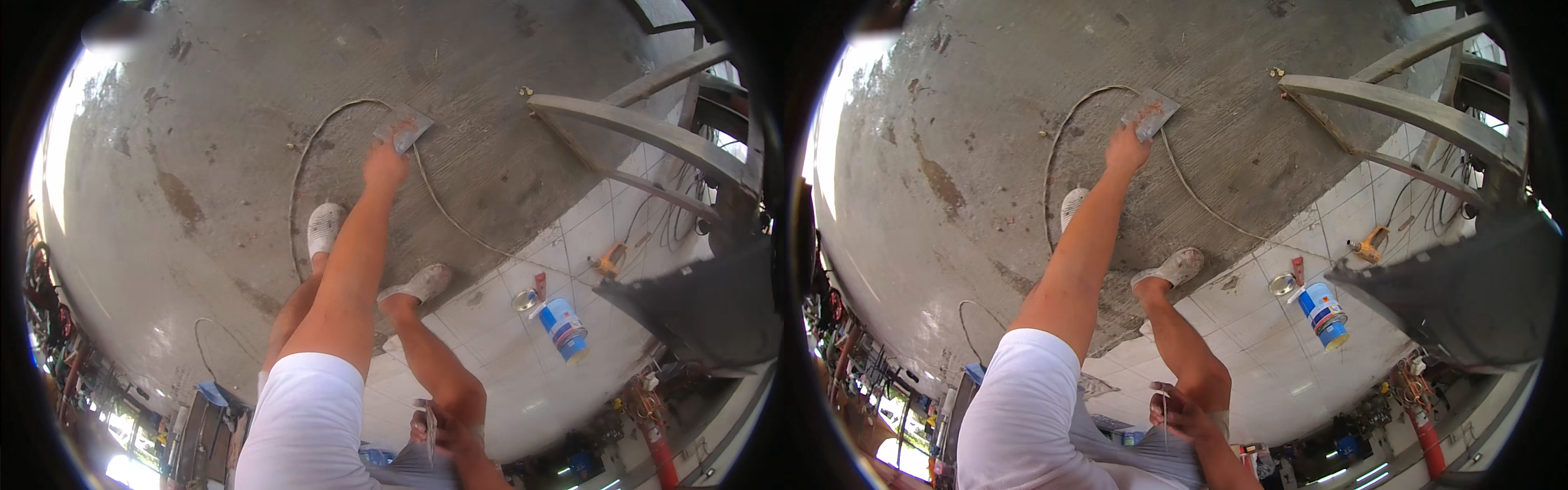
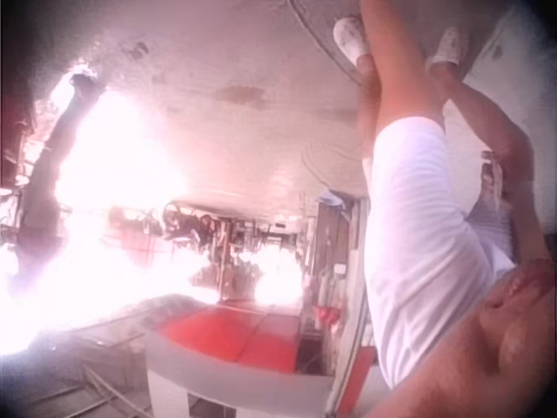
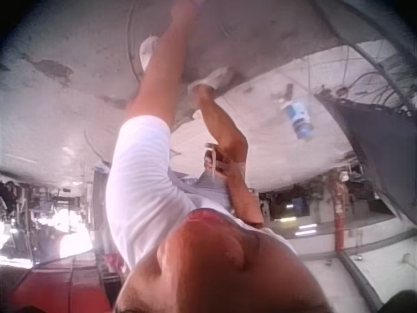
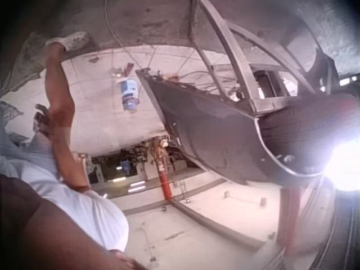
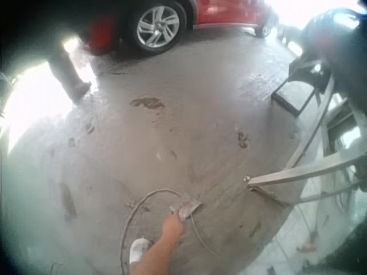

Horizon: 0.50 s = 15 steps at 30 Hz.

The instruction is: The person scoops body filler from a can onto a metal spreader, mixes it with a hardener, and applies the compound to a detached car bumper using the spreader. The person smooths the filler across the bumper surface to fill imperfections.

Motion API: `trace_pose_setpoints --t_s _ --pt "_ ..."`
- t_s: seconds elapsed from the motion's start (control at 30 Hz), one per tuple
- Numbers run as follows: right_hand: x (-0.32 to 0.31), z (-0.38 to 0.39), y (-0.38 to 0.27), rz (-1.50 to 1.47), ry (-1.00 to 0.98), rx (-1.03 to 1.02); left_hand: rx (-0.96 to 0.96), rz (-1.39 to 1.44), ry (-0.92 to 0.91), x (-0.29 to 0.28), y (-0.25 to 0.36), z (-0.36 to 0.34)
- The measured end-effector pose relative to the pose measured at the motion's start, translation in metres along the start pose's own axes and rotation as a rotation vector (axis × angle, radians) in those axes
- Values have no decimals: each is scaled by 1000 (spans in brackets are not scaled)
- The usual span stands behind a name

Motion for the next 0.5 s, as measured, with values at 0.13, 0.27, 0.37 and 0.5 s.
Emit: trace_pose_setpoints --t_s 0.13,0.27,0.37,0.5 --pt "-8 -45 -33 -41 125 -116 232 -133 384 35 -2 -56" --pt "-12 -60 -42 -170 369 -210 277 -229 349 47 -14 -73" --pt "-31 -38 3 -228 474 -180 118 -14 38 18 -27 -53" --pt "14 14 31 -209 644 -136 182 67 -140 -57 -65 28"
Point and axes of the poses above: each hand's wrist, its own z-axis away from the middle knuckle, its own x-axis out of the palm, y = z × x, the point moved 10 cm from there along -z, towards the middle knuckle, and after that the axes turned 13 degrees about y, right-handed, at the moved point
